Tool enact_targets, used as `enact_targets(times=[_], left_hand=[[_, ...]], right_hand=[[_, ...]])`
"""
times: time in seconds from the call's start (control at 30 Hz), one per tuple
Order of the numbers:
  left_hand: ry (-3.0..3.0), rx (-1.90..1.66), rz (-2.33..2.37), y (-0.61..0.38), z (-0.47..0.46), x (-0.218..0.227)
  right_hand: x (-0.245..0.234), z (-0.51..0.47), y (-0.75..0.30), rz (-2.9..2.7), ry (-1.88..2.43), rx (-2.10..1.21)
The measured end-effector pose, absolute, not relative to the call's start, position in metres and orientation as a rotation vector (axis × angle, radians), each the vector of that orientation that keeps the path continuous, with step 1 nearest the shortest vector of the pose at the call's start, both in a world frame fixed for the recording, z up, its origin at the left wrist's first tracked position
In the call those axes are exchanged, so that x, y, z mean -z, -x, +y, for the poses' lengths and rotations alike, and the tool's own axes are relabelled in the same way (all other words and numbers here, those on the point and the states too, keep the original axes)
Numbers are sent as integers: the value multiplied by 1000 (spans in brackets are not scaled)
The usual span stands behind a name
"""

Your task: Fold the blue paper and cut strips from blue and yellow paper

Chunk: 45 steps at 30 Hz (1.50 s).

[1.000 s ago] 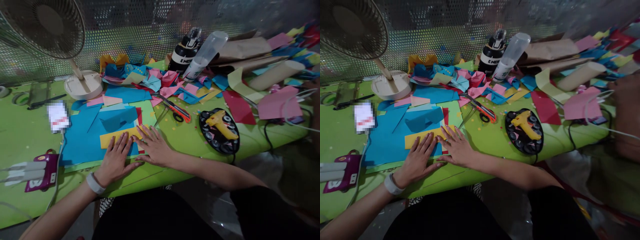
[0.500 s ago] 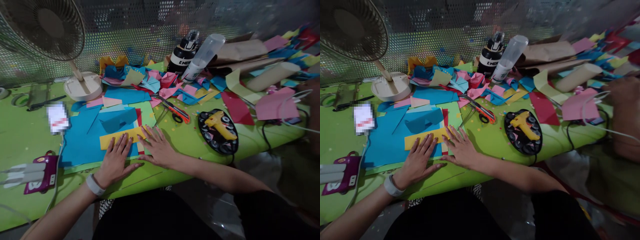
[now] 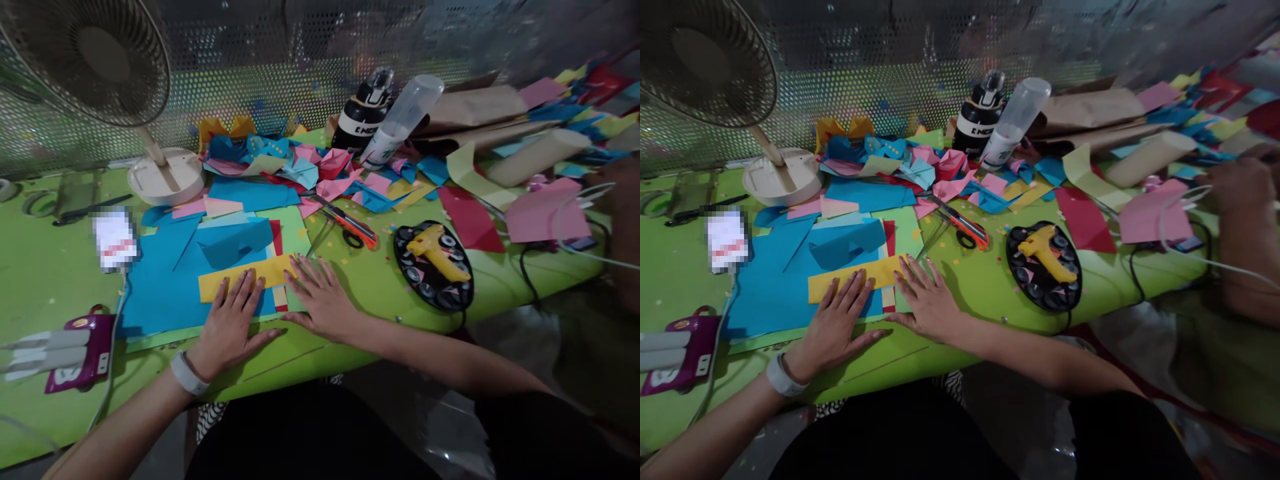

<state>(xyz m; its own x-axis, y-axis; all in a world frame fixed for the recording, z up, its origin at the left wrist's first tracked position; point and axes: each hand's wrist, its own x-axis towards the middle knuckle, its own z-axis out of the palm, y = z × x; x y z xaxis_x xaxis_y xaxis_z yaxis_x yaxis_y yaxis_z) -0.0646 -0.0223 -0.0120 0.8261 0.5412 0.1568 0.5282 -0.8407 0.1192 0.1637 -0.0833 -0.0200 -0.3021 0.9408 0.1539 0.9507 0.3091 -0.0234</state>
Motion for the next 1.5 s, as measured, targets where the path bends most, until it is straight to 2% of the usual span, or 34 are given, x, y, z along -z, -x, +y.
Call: enact_targets(times=[0.43,0.67,0.83,1.03,1.5], left_hand=[[-2930,-297,863,64,-23,12],[-2924,-291,872,64,-24,11],[-2916,-286,873,64,-27,13],[-2886,-289,889,65,-28,14],[-2875,-201,890,81,-23,8]], right_hand=[[25,-91,-179,-2360,1810,117],[10,-90,-171,-2310,1682,275],[13,-77,-152,-2573,1401,71],[30,-73,-152,-2618,1395,-10],[26,-74,-152,-2650,1421,-30]])
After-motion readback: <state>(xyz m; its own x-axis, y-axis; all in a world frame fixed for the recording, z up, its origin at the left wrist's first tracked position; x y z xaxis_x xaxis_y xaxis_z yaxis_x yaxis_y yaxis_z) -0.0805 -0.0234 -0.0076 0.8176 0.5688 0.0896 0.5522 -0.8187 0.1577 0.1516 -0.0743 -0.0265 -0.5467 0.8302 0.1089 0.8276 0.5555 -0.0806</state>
